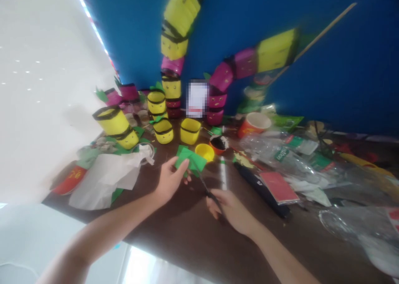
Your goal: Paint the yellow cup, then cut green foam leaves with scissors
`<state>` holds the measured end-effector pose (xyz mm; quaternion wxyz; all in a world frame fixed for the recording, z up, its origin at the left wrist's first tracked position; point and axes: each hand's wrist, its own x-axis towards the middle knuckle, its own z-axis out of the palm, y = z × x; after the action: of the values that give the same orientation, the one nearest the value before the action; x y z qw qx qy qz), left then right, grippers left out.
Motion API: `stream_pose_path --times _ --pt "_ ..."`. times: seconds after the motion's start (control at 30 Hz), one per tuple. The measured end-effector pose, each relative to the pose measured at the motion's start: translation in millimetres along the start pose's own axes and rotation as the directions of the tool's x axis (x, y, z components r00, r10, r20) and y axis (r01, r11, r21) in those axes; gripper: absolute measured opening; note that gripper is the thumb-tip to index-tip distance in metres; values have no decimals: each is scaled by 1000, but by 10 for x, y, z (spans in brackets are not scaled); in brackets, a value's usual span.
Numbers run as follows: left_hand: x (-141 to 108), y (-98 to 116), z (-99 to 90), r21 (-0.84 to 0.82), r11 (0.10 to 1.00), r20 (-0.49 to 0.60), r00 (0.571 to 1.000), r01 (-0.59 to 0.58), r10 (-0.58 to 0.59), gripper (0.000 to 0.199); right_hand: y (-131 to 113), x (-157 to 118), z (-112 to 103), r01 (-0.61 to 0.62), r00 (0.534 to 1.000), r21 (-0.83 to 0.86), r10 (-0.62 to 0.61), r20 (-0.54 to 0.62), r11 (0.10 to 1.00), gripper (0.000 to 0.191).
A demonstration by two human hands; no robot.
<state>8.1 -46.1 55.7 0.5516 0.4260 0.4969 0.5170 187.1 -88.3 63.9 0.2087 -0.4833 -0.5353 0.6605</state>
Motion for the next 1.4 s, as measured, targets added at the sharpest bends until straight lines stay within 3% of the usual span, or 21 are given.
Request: stream_pose_path --times 0.27,1.4 --pt "10 -20 -12 -71 997 27 999 32 -31 31 1 6 -7 9 1000 -9 -9 -12 1000 42" --pt "31 8 -30 -104 993 11 999 50 -49 31 53 17 -18 8 1000 -46 -8 1 999 43"
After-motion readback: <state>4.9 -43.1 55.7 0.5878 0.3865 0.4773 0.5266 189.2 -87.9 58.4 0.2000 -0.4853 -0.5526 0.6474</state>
